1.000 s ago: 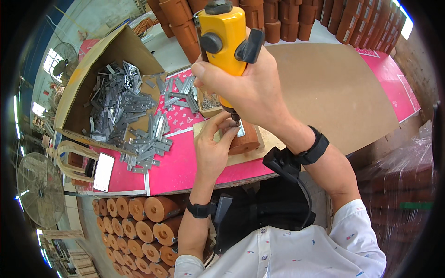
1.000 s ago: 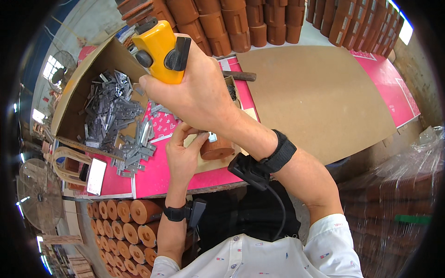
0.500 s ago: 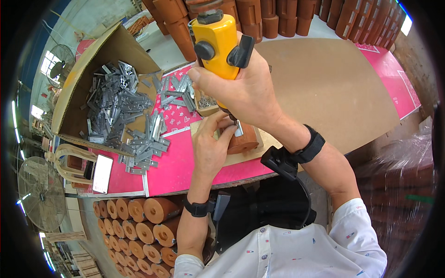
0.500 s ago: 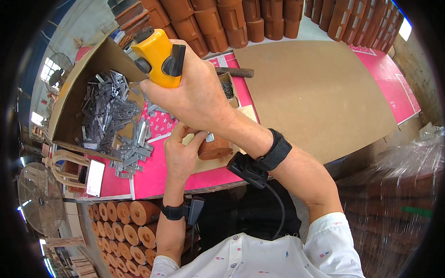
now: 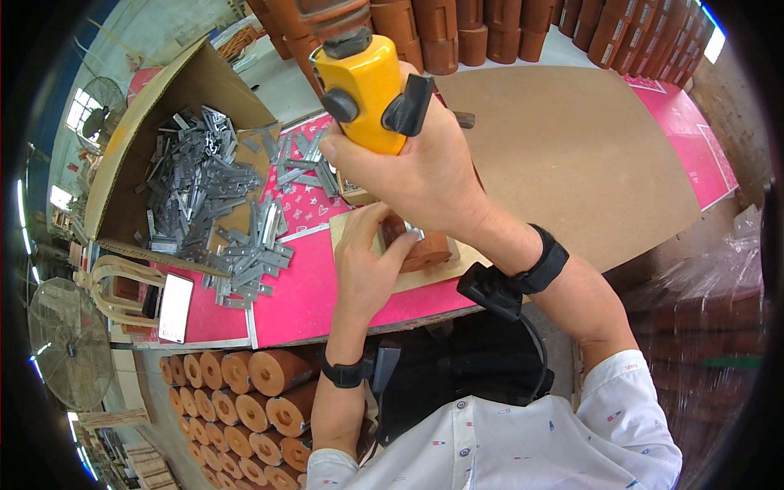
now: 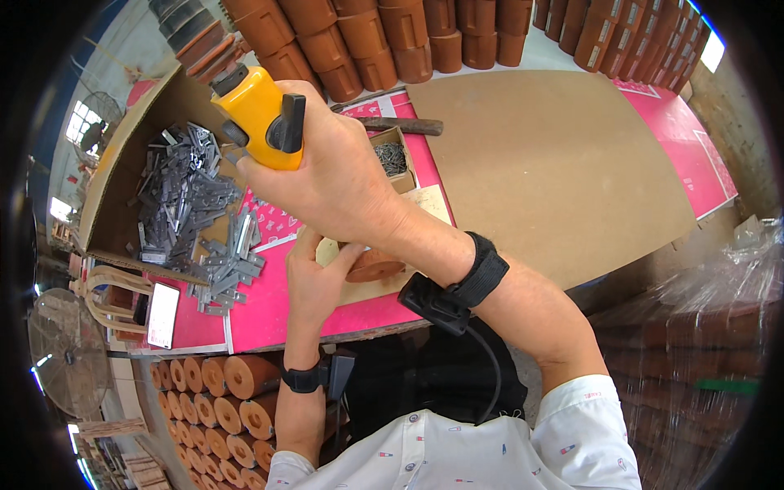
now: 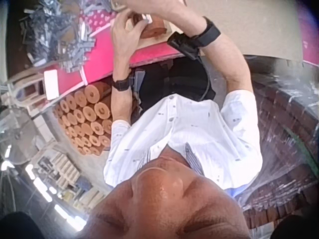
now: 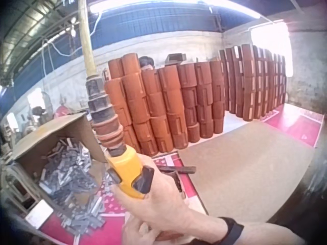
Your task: Screwing metal brackets onto cylindrical wooden components using an electric screwdriver.
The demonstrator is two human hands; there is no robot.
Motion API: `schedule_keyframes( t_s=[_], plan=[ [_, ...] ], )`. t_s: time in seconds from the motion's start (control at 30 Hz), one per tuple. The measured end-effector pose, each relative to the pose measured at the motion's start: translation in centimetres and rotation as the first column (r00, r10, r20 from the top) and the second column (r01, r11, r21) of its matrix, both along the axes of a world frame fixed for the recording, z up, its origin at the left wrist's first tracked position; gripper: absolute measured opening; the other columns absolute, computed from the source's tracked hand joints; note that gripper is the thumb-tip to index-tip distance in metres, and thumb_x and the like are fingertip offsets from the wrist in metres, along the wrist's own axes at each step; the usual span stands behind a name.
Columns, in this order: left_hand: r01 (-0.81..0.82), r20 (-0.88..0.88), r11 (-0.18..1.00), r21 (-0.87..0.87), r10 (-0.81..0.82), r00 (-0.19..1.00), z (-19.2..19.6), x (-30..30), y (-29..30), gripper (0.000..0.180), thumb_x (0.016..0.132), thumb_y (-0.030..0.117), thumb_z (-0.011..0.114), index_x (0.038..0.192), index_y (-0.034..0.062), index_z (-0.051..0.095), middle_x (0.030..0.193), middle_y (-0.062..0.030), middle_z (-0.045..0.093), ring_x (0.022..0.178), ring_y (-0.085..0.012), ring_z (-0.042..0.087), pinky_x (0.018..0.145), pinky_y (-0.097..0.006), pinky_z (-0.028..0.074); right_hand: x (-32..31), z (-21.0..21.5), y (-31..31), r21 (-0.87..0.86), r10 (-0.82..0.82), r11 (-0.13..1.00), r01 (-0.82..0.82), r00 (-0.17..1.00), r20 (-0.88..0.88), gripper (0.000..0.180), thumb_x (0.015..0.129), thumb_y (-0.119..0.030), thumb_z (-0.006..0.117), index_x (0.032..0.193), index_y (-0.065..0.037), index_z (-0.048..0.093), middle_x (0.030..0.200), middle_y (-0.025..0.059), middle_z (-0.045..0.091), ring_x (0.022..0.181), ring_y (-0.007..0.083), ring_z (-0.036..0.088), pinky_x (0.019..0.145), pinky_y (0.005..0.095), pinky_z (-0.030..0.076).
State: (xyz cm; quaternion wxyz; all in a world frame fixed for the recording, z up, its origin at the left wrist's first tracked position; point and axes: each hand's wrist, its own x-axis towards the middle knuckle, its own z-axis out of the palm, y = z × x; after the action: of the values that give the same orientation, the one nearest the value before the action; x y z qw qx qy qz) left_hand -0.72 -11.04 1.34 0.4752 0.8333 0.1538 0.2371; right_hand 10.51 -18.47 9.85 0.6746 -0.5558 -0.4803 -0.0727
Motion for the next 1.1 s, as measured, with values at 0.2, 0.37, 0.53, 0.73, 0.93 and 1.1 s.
schedule_keyframes(
  t_s=[0.2, 0.37, 0.53, 0.73, 0.93, 1.1],
  plan=[
    [0.238, -0.033, 0.970, -0.054, -0.240, 0.970, -0.4, -0.2, 1.3, 0.091, 0.061, 0.017, 0.086, 0.140, 0.0097, 0.040, 0.141, -0.0126, 0.040, 0.133, -0.0300, 0.037, 0.108, -0.041, 0.032, -0.2, 0.2, 0.0, -0.055, 0.019, 0.998, -0.022, 0.998, -0.053, 0.052, 0.078, -0.016, 0.072, 0.120, 0.000, 0.045, 0.089, 0.0140, 0.064, 0.080, 0.0234, 0.067, 0.072, 0.0330, 0.053],
    [0.266, -0.029, 0.956, -0.126, -0.272, 0.962, -2.7, 0.2, 2.1, 0.108, 0.055, 0.024, 0.090, 0.144, 0.0086, 0.031, 0.142, -0.0124, 0.035, 0.133, -0.0301, 0.035, 0.111, -0.041, 0.030, -0.1, 0.0, -0.1, -0.011, 0.102, 0.995, -0.104, 0.990, -0.100, 0.032, 0.080, -0.005, 0.072, 0.105, -0.005, 0.052, 0.091, 0.0015, 0.061, 0.082, 0.0086, 0.059, 0.073, 0.0251, 0.051],
    [0.248, 0.018, 0.932, -0.264, -0.253, 0.967, -3.5, 0.2, 1.8, 0.111, 0.052, 0.029, 0.091, 0.143, 0.0080, 0.031, 0.140, -0.0120, 0.037, 0.133, -0.0306, 0.034, 0.111, -0.042, 0.029, 0.1, -0.1, 0.3, 0.032, 0.155, 0.988, -0.152, 0.980, -0.128, 0.033, 0.079, -0.004, 0.073, 0.106, -0.005, 0.052, 0.092, 0.0021, 0.062, 0.082, 0.0095, 0.061, 0.074, 0.0259, 0.052],
    [0.266, 0.019, 0.913, -0.311, -0.274, 0.962, -4.5, 0.4, 2.1, 0.110, 0.052, 0.029, 0.092, 0.142, 0.0081, 0.032, 0.139, -0.0110, 0.037, 0.131, -0.0300, 0.035, 0.110, -0.042, 0.029, -0.2, 0.5, 0.3, -0.012, 0.165, 0.985, -0.170, 0.969, -0.187, 0.034, 0.079, -0.002, 0.072, 0.107, -0.004, 0.051, 0.092, 0.0027, 0.062, 0.082, 0.0094, 0.061, 0.074, 0.0258, 0.053],
    [0.235, -0.015, 0.904, -0.358, -0.257, 0.966, -4.7, 0.1, 1.9, 0.110, 0.053, 0.028, 0.091, 0.143, 0.0069, 0.031, 0.139, -0.0118, 0.037, 0.131, -0.0303, 0.035, 0.110, -0.043, 0.028, -0.2, -0.1, 0.2, -0.016, 0.100, 0.994, -0.104, 0.983, -0.154, 0.034, 0.078, 0.000, 0.071, 0.106, -0.003, 0.051, 0.089, 0.0018, 0.060, 0.081, 0.0089, 0.061, 0.074, 0.0255, 0.052],
    [0.243, 0.014, 0.904, -0.353, -0.254, 0.967, -4.6, 0.2, 1.9, 0.113, 0.053, 0.028, 0.091, 0.144, 0.0052, 0.029, 0.141, -0.0133, 0.037, 0.132, -0.0307, 0.034, 0.111, -0.043, 0.027, 0.2, -0.3, 0.0, -0.085, 0.085, 0.992, -0.096, 0.988, -0.132, 0.052, 0.077, -0.012, 0.071, 0.120, -0.002, 0.045, 0.090, 0.0099, 0.064, 0.080, 0.0189, 0.066, 0.072, 0.0316, 0.052]
  ],
)
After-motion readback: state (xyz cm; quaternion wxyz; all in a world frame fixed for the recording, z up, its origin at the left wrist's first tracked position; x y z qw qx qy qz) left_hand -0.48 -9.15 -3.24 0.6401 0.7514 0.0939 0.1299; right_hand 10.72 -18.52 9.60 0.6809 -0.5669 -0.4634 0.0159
